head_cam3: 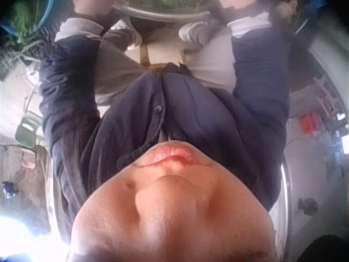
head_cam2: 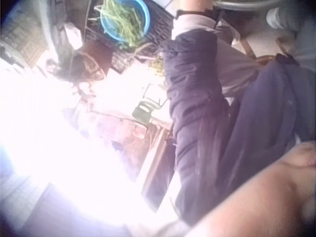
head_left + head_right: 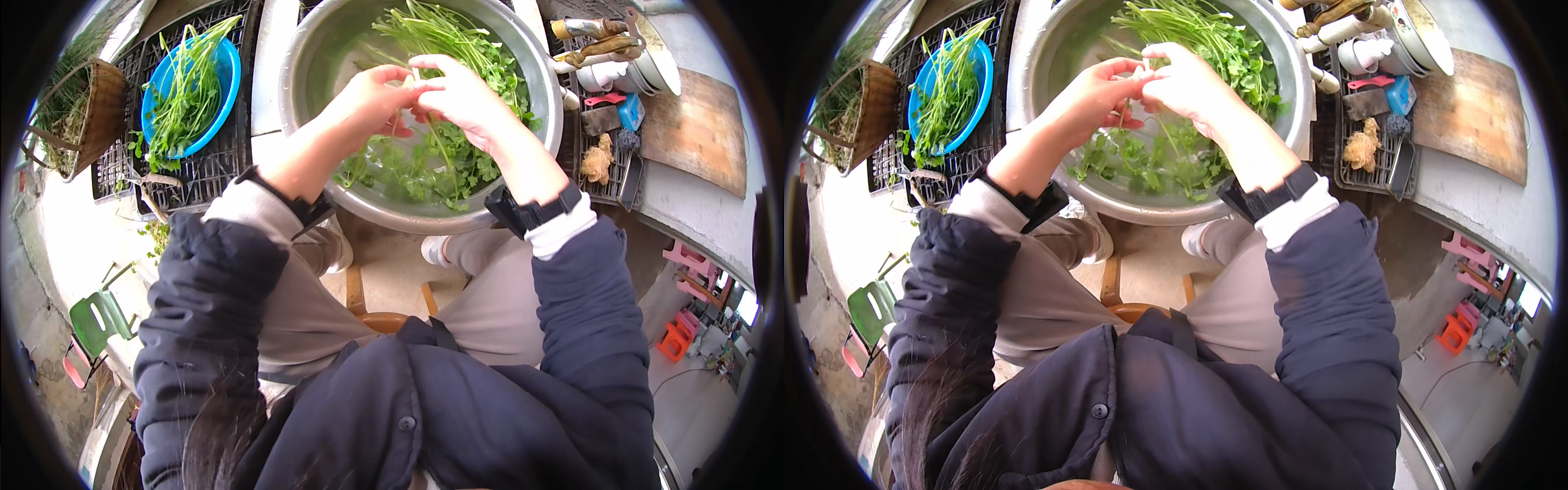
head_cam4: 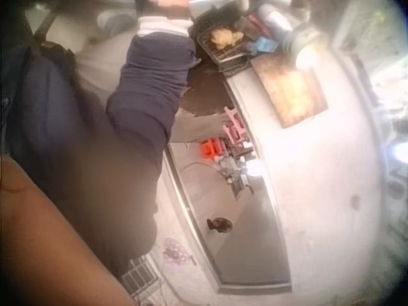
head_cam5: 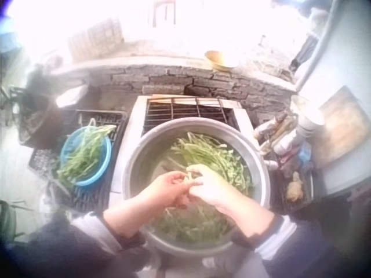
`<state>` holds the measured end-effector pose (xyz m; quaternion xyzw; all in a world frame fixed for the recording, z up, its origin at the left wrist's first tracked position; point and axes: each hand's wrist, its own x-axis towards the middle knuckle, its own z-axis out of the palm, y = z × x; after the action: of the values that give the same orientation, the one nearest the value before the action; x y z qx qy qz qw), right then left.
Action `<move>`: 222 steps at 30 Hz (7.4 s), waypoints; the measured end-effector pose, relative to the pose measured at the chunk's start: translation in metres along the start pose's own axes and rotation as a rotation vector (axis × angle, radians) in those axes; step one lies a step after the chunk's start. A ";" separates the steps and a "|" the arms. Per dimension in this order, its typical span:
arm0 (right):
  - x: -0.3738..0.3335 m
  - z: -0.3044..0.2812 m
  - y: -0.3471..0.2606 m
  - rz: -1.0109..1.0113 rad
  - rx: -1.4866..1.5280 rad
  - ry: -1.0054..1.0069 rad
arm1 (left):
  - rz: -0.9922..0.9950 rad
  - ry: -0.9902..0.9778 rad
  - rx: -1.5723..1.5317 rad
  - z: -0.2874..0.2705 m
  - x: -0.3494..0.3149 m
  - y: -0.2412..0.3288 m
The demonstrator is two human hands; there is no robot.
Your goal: The person washes leafy green vegetables in a metal basin filled with water, repeatedly submerging and agitating the greens with both hands. Cleaned greens are transferred to a blue bowl on the left.
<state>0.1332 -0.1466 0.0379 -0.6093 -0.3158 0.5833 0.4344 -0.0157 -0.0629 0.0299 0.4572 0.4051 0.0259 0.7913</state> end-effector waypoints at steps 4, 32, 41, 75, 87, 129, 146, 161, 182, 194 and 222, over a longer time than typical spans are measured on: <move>0.019 0.013 0.022 0.115 -0.385 -0.005 | -0.018 0.228 0.314 -0.013 0.025 -0.008; 0.024 -0.013 0.024 0.343 -1.462 -0.133 | -0.390 -0.210 1.277 -0.018 0.035 0.003; 0.016 -0.007 0.009 -0.062 -0.027 0.078 | 0.071 0.034 0.052 -0.015 0.020 0.018; 0.034 -0.022 -0.001 -0.173 0.018 0.492 | -0.274 -0.255 0.867 -0.022 0.044 0.004; 0.039 -0.015 0.039 0.017 -0.826 -0.021 | -0.292 -0.144 0.813 -0.016 0.035 0.005; -0.014 0.014 -0.066 -0.422 -0.361 0.248 | 0.954 0.759 0.561 -0.106 -0.077 0.110; 0.019 0.005 0.016 0.534 -1.252 -0.375 | 0.447 0.320 0.892 -0.078 0.002 0.042; 0.022 0.003 0.052 0.636 0.166 0.064 | -0.012 0.159 0.789 -0.011 0.058 0.007; 0.013 -0.032 -0.010 -0.352 -1.292 0.373 | -0.084 0.101 0.584 -0.029 0.029 0.012; 0.036 -0.038 0.024 -0.040 -1.604 0.013 | -0.282 -0.009 1.350 -0.052 0.047 0.005; 0.051 -0.014 -0.001 -0.180 -1.400 -0.284 | 0.062 0.026 1.142 -0.038 0.046 0.015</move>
<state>0.1536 -0.1030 0.0155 -0.6348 -0.7181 0.2794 -0.0570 -0.0056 -0.0085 0.0028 0.8236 0.3508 -0.1685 0.4126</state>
